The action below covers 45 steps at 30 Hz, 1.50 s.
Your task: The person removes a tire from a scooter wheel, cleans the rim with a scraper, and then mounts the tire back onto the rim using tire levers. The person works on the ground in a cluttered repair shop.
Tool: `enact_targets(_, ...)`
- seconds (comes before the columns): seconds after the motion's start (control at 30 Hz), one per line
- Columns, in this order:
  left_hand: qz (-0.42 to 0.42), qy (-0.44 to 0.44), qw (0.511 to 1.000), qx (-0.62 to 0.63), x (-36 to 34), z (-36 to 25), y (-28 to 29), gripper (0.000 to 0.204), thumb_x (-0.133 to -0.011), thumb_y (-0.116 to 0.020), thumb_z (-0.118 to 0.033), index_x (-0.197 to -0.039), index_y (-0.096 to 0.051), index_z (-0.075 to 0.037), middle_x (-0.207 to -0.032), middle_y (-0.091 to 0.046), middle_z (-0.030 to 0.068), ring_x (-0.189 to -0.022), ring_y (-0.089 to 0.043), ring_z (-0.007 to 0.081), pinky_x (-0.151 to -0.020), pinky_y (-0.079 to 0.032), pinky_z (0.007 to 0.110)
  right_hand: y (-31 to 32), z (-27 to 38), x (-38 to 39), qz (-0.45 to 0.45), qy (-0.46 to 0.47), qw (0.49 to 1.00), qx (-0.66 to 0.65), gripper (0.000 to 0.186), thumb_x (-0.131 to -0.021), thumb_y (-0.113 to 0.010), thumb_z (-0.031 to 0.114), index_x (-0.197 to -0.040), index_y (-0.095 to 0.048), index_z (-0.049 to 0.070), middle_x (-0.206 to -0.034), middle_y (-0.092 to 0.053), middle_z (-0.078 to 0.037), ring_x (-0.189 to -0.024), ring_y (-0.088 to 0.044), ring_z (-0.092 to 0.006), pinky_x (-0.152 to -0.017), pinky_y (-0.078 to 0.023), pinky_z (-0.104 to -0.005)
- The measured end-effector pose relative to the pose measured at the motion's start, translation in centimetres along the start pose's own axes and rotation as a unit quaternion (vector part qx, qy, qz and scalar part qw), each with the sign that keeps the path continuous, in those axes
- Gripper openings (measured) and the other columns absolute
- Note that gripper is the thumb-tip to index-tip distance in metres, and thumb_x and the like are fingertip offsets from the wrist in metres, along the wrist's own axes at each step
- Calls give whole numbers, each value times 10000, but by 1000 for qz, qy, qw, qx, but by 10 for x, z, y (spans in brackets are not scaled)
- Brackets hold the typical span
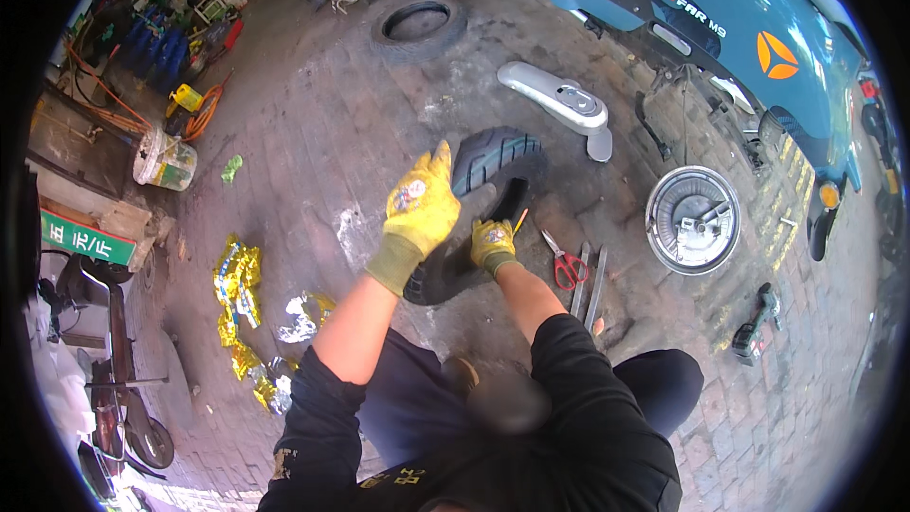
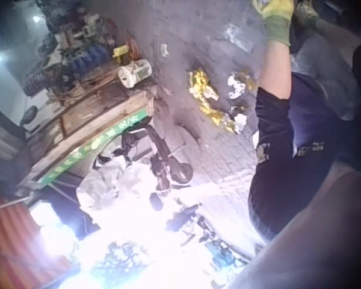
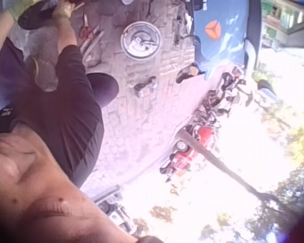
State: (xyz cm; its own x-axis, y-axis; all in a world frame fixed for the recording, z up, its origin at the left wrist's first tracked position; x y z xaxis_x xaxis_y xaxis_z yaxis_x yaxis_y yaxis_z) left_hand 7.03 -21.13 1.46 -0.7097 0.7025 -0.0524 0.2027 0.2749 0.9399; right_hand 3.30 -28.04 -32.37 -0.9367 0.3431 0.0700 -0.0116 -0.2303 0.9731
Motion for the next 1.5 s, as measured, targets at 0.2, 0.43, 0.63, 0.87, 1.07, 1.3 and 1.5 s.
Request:
enact_targets(0.2, -7, -37, 997, 63, -25, 16, -9, 1054, -812, -675, -716, -1560, -383, -33, -1467, -534, 233, -1352, -527, 407, -1117, -443, 455, 51, -58, 5, 14, -88, 968, -236, 507, -930, -625, 307, -1337, -570, 10, -1133, -736, -186, -1025, -724, -323, -900, -541, -397)
enact_targets(0.43, 35, 16, 997, 72, -18, 70, -7, 1154, -763, -683, -776, -1580, -353, -31, -1528, -479, 232, -1392, -496, 394, -1154, -415, 453, 97, 19, 50, 384, 32, 724, -573, 616, -956, -717, 406, -1431, -539, 57, -1249, -674, -60, -1019, -692, -178, -854, -565, -335)
enact_targets(0.63, 11, -6, 996, 92, -21, 54, -7, 1161, -744, -738, -740, -1546, -382, 21, -1520, -482, 258, -1409, -478, 387, -1174, -391, 430, 97, 28, 47, 278, 146, 644, -698, 364, -953, -623, 257, -1204, -631, -8, -981, -684, -68, -830, -652, -152, -827, -556, -315)
enact_targets(0.87, 8, -16, 998, 58, -7, 63, -4, 1141, -766, -671, -789, -1554, -386, -16, -1512, -490, 246, -1393, -486, 402, -1160, -397, 457, 116, 94, 42, 347, -117, 443, -818, 315, -1060, -516, 260, -1242, -646, 38, -1125, -694, -91, -1027, -678, -220, -946, -552, -374)
enact_targets(1.07, 22, -58, 998, 15, 5, 26, -5, 1114, -776, -683, -776, -1563, -376, -51, -1512, -487, 250, -1376, -492, 421, -1154, -407, 456, 111, 89, 1, 420, 101, 332, -839, 298, -1066, -499, 204, -1254, -646, 25, -1167, -701, -96, -1072, -676, -219, -976, -548, -381)
enact_targets(1.3, 25, -47, 997, 58, -15, 31, -3, 1074, -771, -688, -760, -1571, -393, -107, -1515, -501, 222, -1377, -505, 394, -1138, -421, 462, 105, 106, 19, 401, 175, 241, -866, 287, -1074, -480, 140, -1268, -646, 9, -1215, -710, -102, -1125, -675, -216, -1011, -545, -388)
enact_targets(1.5, 11, 28, 998, 51, -16, 47, -1, 1092, -776, -688, -751, -1537, -419, -16, -1488, -516, 248, -1357, -522, 412, -1118, -437, 469, 123, 80, 55, 198, -137, 289, -926, 175, -943, -669, 250, -957, -659, 76, -877, -694, -63, -830, -682, -215, -813, -579, -386)
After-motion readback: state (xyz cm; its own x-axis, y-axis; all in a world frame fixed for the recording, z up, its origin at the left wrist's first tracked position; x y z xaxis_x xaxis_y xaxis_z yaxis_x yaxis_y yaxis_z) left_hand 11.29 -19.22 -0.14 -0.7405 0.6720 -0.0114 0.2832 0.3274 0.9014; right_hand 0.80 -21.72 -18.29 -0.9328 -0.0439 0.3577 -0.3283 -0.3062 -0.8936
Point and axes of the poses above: each hand's wrist, its own x-axis away from the middle knuckle, its own y-axis out of the back of the hand, z = x × y, the point moved 7 cm from there along -x, towards the middle knuckle
